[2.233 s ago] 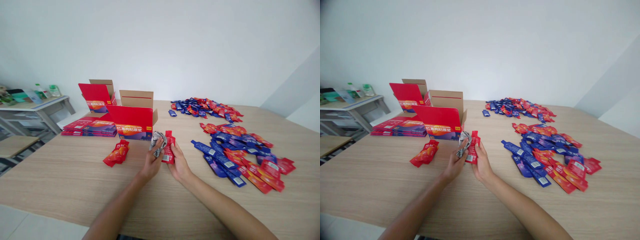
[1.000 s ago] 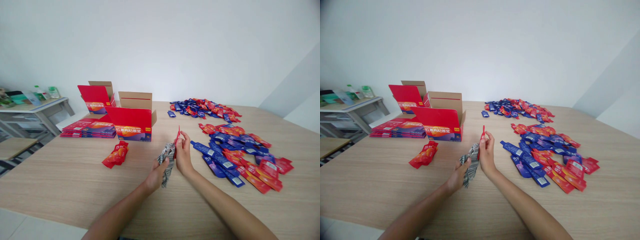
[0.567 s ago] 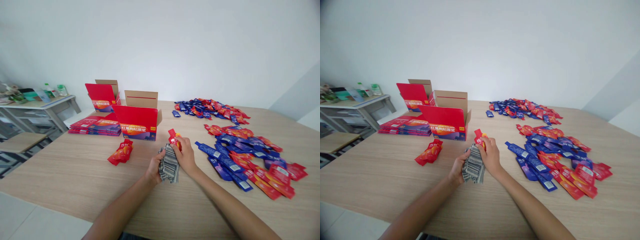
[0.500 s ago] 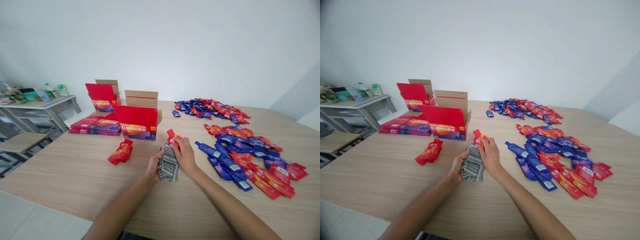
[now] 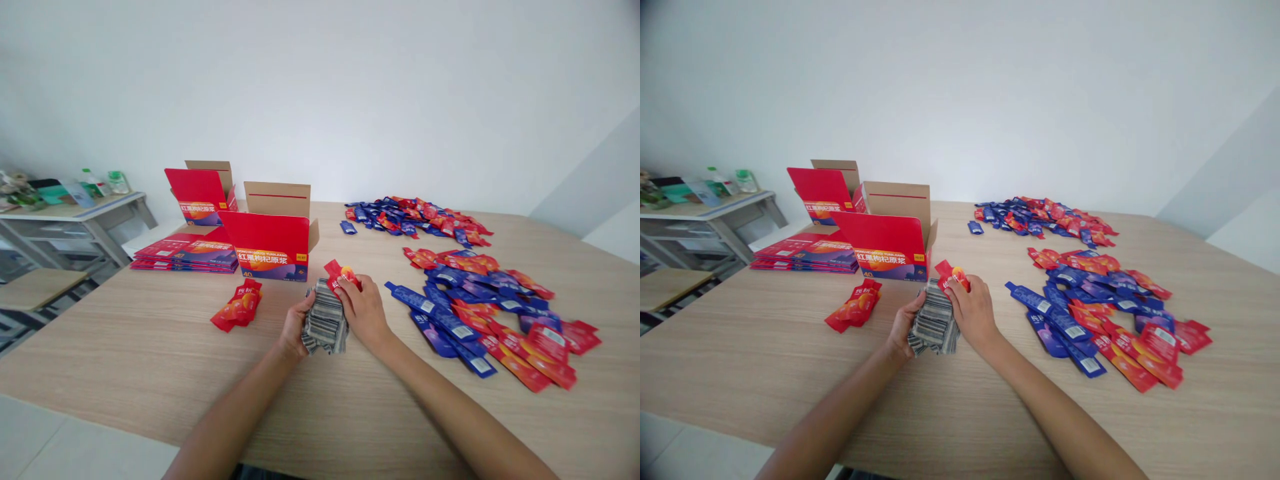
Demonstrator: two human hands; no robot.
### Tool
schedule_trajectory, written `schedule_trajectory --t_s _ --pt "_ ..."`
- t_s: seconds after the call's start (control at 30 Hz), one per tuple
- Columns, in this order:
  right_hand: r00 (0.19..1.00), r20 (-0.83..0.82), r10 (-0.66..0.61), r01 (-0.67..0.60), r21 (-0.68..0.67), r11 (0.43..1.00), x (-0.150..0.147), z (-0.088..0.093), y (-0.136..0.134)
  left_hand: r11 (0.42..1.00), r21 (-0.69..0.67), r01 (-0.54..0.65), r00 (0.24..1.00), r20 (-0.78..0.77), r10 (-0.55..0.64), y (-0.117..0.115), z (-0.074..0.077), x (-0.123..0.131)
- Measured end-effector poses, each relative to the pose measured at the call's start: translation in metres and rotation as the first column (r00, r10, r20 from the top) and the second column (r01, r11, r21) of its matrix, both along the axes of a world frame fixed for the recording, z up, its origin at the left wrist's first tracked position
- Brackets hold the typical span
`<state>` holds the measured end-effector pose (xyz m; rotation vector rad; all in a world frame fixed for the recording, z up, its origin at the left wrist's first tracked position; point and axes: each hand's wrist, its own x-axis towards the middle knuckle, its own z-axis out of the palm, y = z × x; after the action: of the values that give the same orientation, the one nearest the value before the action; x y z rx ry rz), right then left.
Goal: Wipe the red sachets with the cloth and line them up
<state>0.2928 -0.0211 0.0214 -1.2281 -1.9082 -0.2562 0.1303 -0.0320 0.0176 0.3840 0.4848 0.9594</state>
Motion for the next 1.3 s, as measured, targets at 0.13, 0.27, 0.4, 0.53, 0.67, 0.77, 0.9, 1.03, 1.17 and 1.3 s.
schedule_trajectory --t_s 0.13,0.27,0.4,0.53,0.67,0.77,0.9,1.03,1.17,1.3 --pt "0.991 -0.125 0.036 -0.035 0.011 0.999 0.003 0.007 -0.002 0.995 -0.044 0.085 0.996 -0.028 -0.086 -0.009 -0.003 0.007" --pt "0.920 -0.390 0.030 -0.047 -0.034 0.998 0.006 0.015 0.001 0.989 -0.020 0.145 0.983 -0.109 -0.146 -0.017 -0.004 0.013" --pt "0.608 -0.793 -0.035 -0.140 -0.150 0.979 0.013 0.029 0.011 0.979 -0.077 0.190 0.973 -0.119 -0.198 -0.017 -0.004 0.013" --pt "0.279 -0.959 -0.052 -0.383 -0.161 0.910 0.019 0.041 0.016 0.974 -0.153 0.166 0.982 -0.066 -0.177 -0.013 -0.001 0.007" --pt "0.214 -0.976 -0.048 -0.369 -0.126 0.921 0.019 0.044 0.016 0.975 -0.131 0.181 0.980 -0.057 -0.189 -0.013 -0.002 0.004" --pt "0.154 -0.987 -0.055 -0.366 -0.108 0.924 0.017 0.042 0.016 0.971 -0.143 0.190 0.978 -0.059 -0.200 -0.016 -0.002 0.007" --pt "0.119 -0.991 -0.060 -0.354 -0.099 0.930 0.016 0.041 0.018 0.973 -0.183 0.144 0.988 -0.027 -0.151 -0.017 0.001 0.009" --pt "0.134 -0.989 -0.064 -0.416 -0.115 0.902 0.015 0.039 0.019 0.977 -0.193 0.090 0.995 -0.028 -0.098 -0.015 0.004 0.009" --pt "0.281 -0.957 0.078 -0.495 -0.074 0.866 0.017 0.035 0.014 0.980 -0.200 -0.011 1.000 -0.023 0.006 -0.011 0.009 0.006" --pt "0.693 -0.591 0.413 -0.590 -0.136 0.796 0.018 0.035 0.000 0.983 -0.155 -0.097 0.995 -0.013 0.096 -0.005 0.016 -0.001"
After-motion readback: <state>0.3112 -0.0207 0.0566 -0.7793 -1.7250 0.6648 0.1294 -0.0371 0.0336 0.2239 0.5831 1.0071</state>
